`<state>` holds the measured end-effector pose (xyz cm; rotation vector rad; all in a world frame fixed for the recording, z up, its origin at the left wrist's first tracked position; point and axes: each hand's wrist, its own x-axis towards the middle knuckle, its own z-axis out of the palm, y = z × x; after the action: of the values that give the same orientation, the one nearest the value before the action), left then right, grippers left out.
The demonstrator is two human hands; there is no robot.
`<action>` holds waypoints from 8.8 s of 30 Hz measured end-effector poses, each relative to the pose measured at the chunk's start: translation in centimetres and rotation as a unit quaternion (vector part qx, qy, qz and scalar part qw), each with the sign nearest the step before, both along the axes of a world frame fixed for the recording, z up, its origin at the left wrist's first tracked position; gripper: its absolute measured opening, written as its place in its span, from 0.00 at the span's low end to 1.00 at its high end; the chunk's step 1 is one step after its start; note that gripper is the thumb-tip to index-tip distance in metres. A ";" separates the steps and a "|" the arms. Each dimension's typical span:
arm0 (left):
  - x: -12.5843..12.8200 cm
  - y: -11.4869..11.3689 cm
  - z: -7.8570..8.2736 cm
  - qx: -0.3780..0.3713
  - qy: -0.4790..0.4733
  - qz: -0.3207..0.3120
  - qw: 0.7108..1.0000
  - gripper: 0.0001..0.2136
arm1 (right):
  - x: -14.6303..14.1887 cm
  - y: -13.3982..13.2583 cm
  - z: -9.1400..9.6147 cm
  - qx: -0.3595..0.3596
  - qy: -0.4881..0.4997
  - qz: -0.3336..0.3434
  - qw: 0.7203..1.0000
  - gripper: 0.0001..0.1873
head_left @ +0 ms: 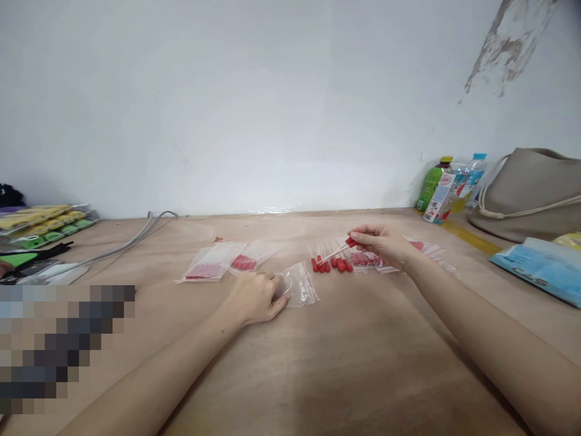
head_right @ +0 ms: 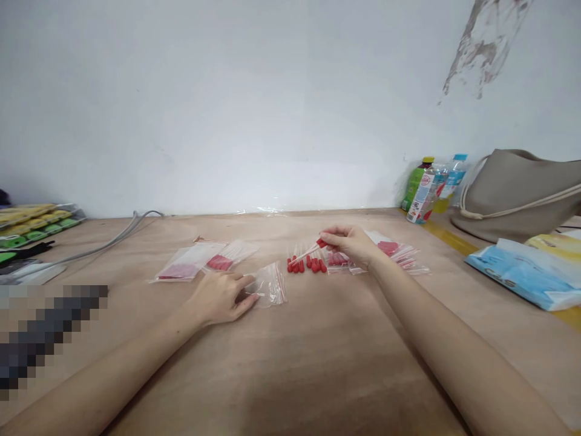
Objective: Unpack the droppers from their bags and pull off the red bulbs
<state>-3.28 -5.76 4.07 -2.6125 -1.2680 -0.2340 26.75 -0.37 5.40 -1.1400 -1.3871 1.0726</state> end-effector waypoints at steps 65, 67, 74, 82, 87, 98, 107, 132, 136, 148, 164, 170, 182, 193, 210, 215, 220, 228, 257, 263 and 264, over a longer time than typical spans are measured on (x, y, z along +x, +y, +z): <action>-2.9 4.4 -1.6 -0.014 -0.077 -0.050 0.996 0.15 | -6.4 -3.0 -5.2 0.381 -0.480 -0.136 0.779 0.10; -1.7 3.6 -2.2 -0.028 -0.124 -0.054 0.990 0.16 | -6.6 -3.1 -5.2 0.390 -0.472 -0.128 0.780 0.10; -1.1 3.5 -2.5 0.032 -0.154 -0.061 0.986 0.08 | -7.8 -3.4 -5.7 0.461 -0.439 -0.076 0.767 0.08; -0.2 2.9 -3.0 0.024 -0.190 -0.092 0.977 0.10 | -10.2 -3.2 -5.6 0.497 -0.430 -0.080 0.750 0.05; 0.5 2.6 -3.2 -0.020 -0.268 -0.076 0.960 0.09 | -10.4 -3.2 -5.6 0.537 -0.425 -0.076 0.725 0.08; 0.6 3.2 -3.8 -0.135 -0.384 -0.030 0.913 0.04 | -10.3 -3.3 -5.5 0.546 -0.422 -0.082 0.719 0.08; 0.7 3.0 -3.6 -0.149 -0.383 -0.028 0.911 0.04 | -10.1 -3.2 -5.6 0.520 -0.437 -0.078 0.729 0.07; 1.3 2.3 -3.1 -0.022 -0.399 -0.054 0.915 0.07 | -9.8 -5.2 -4.1 0.419 -0.399 0.143 0.803 0.05; 0.2 2.4 -2.9 -0.067 -0.382 -0.081 0.918 0.10 | -7.5 -5.9 -3.9 0.373 -0.356 0.159 0.842 0.04; -0.5 0.2 -2.2 -0.151 -0.216 -0.170 0.949 0.27 | -7.3 -4.8 -5.1 0.352 -0.420 0.022 0.836 0.06; -0.2 0.2 -2.1 -0.141 -0.257 -0.132 0.947 0.20 | -8.3 -6.1 -3.6 0.231 -0.322 0.123 0.910 0.16; -0.3 0.4 -2.3 -0.143 -0.255 -0.142 0.946 0.21 | -9.1 -5.9 -3.9 0.232 -0.317 0.075 0.917 0.08; -0.2 0.6 -2.4 -0.152 -0.246 -0.125 0.949 0.22 | -9.1 -6.0 -3.4 0.189 -0.279 0.107 0.935 0.06; -0.2 0.4 -2.1 -0.163 -0.245 -0.101 0.950 0.23 | -5.3 -2.4 -2.0 0.005 -0.054 0.173 0.983 0.15; -0.4 0.6 -2.4 -0.155 -0.240 -0.061 0.956 0.23 | -0.8 0.2 -5.4 0.412 -0.446 -0.053 0.792 0.13; -0.2 0.6 -2.2 -0.143 -0.249 -0.053 0.956 0.23 | -1.1 -0.4 -4.9 0.383 -0.447 -0.068 0.805 0.11; -0.2 0.5 -2.1 -0.140 -0.249 -0.049 0.957 0.23 | -2.4 -1.0 -4.1 0.370 -0.387 -0.118 0.836 0.09; -0.4 0.5 -2.3 -0.157 -0.237 -0.098 0.954 0.25 | -6.6 -3.8 -3.2 0.298 -0.377 0.078 0.874 0.06; -0.3 0.4 -1.9 -0.179 -0.194 -0.093 0.960 0.24 | -8.7 -6.0 -2.5 0.142 -0.350 0.132 0.916 0.10; -0.3 0.4 -2.0 -0.166 -0.196 -0.101 0.961 0.24 | -8.1 -5.0 -3.1 0.056 -0.225 0.155 0.960 0.12; -0.4 0.4 -2.0 -0.166 -0.197 -0.103 0.961 0.25 | -8.0 -4.8 -2.9 0.036 -0.190 0.165 0.967 0.13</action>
<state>-3.65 -5.38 2.06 -3.1040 -1.2361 -0.6603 18.80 -5.15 2.49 -1.1243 -1.9552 1.0563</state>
